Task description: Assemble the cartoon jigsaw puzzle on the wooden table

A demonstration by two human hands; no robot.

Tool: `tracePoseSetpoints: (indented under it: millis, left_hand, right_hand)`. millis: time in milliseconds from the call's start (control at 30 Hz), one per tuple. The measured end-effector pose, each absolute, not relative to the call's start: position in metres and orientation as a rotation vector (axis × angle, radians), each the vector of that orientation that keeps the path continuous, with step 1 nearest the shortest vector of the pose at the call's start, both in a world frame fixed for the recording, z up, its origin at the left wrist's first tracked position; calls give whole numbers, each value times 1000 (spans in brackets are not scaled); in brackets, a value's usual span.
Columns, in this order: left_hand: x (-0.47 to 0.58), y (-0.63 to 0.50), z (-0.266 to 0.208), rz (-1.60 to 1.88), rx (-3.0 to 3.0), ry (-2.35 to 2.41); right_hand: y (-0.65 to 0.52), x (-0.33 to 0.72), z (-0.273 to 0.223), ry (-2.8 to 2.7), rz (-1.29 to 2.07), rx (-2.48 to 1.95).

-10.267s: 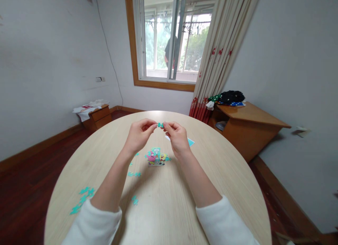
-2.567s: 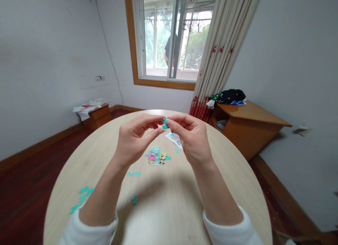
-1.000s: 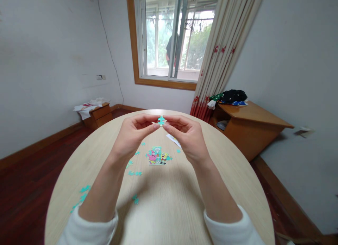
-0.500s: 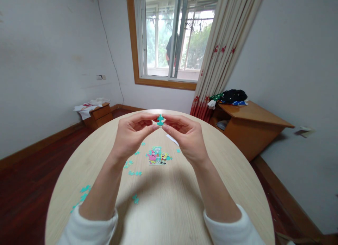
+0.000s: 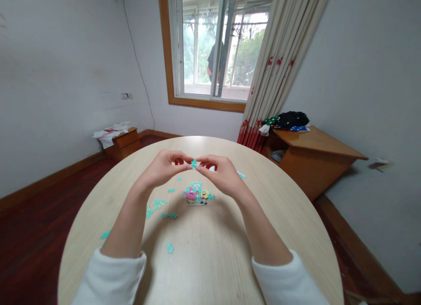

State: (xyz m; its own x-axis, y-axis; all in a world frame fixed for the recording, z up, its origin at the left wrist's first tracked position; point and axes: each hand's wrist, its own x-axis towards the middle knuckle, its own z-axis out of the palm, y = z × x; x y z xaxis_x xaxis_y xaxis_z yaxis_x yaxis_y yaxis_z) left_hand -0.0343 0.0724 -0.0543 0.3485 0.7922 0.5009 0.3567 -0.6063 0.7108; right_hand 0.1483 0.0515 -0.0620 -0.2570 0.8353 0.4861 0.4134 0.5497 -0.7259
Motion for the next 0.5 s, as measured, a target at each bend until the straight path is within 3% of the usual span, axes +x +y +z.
tracePoseSetpoints:
  millis: [300, 500]
  left_hand:
    - [-47, 119, -117, 247, 2161, 1347]
    - [-48, 121, -127, 94, 2147, 1316]
  right_hand:
    - [53, 160, -64, -2119, 440, -1443]
    - [48, 159, -61, -2247, 451, -1583]
